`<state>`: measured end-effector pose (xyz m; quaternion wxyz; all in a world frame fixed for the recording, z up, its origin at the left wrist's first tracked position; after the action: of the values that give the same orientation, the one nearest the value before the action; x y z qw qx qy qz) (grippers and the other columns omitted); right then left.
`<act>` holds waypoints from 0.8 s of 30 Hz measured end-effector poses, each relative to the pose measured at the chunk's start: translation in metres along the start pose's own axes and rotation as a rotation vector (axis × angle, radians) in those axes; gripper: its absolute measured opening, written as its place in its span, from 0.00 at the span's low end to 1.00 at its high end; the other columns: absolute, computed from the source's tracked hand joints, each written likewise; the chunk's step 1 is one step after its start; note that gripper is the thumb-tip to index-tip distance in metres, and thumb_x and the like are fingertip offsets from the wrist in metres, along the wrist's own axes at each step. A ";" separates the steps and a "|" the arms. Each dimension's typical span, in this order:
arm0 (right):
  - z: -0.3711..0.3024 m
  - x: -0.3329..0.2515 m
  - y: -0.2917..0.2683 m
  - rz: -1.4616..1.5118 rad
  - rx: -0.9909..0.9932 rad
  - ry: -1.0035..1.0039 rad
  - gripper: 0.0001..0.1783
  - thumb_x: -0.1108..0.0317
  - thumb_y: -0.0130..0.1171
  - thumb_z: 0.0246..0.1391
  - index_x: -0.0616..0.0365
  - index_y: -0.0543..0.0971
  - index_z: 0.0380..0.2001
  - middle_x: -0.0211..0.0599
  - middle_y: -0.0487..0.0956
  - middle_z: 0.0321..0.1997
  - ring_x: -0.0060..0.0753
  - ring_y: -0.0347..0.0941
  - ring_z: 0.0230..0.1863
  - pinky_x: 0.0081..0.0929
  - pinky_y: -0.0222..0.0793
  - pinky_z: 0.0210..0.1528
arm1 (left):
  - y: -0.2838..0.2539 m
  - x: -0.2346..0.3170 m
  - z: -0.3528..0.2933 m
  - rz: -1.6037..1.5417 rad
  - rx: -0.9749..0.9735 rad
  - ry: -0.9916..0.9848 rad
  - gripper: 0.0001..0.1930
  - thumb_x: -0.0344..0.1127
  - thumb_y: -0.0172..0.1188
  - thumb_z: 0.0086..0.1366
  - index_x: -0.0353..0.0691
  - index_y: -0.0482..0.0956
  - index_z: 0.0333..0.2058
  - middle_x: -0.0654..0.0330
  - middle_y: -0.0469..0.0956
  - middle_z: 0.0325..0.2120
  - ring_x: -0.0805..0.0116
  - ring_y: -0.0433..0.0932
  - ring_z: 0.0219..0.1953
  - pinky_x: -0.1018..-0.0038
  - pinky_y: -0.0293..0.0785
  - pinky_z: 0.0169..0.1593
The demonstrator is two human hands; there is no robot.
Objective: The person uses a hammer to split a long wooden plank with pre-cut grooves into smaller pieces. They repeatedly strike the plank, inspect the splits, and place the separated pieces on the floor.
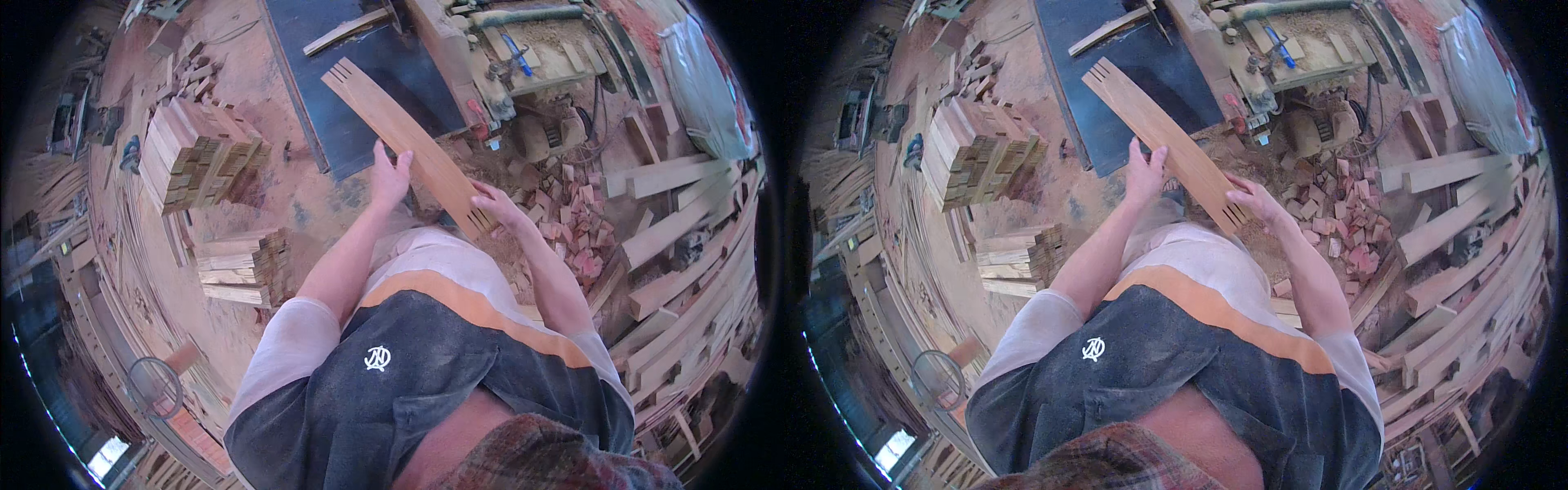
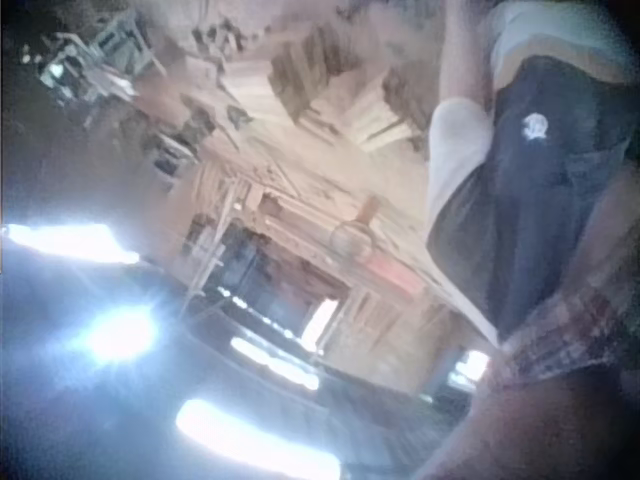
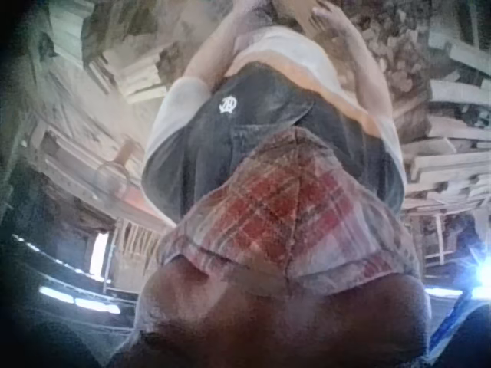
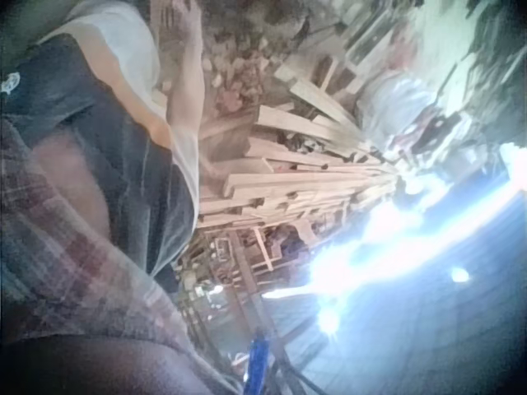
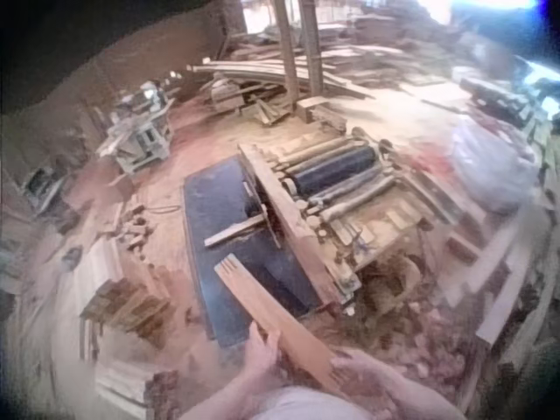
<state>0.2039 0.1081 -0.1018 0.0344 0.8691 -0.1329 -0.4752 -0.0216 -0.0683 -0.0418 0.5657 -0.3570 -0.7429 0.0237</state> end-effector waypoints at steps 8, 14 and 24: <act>0.070 -0.038 0.056 0.039 0.017 -0.019 0.50 0.43 0.68 0.59 0.59 0.64 0.76 0.40 0.72 0.72 0.32 0.68 0.70 0.33 0.61 0.72 | -0.046 -0.012 0.027 0.033 0.141 -0.126 0.36 0.52 0.60 0.73 0.38 0.62 0.71 0.37 0.83 0.50 0.41 0.83 0.54 0.54 0.75 0.60; 0.065 -0.038 0.059 0.089 0.066 0.054 0.48 0.43 0.68 0.60 0.58 0.65 0.75 0.42 0.75 0.69 0.32 0.73 0.65 0.36 0.72 0.62 | -0.045 -0.012 0.017 -0.007 0.164 -0.130 0.35 0.52 0.61 0.72 0.39 0.65 0.70 0.38 0.84 0.50 0.42 0.83 0.54 0.53 0.76 0.58; 0.022 -0.029 0.056 0.104 0.160 0.068 0.48 0.41 0.67 0.61 0.57 0.65 0.74 0.44 0.78 0.63 0.35 0.77 0.59 0.38 0.77 0.55 | -0.041 -0.012 0.019 -0.037 0.230 -0.079 0.31 0.50 0.62 0.72 0.39 0.68 0.67 0.39 0.84 0.48 0.42 0.84 0.52 0.54 0.77 0.57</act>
<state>0.1598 0.0634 -0.0794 -0.0060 0.8765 -0.2143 -0.4310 -0.0579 -0.0984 -0.0401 0.5735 -0.2749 -0.7635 0.1124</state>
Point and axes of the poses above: each hand's wrist, its own z-axis towards the middle knuckle, its own y-axis out of the palm, x = y × z, the point moved 9 cm from there along z, towards the middle knuckle
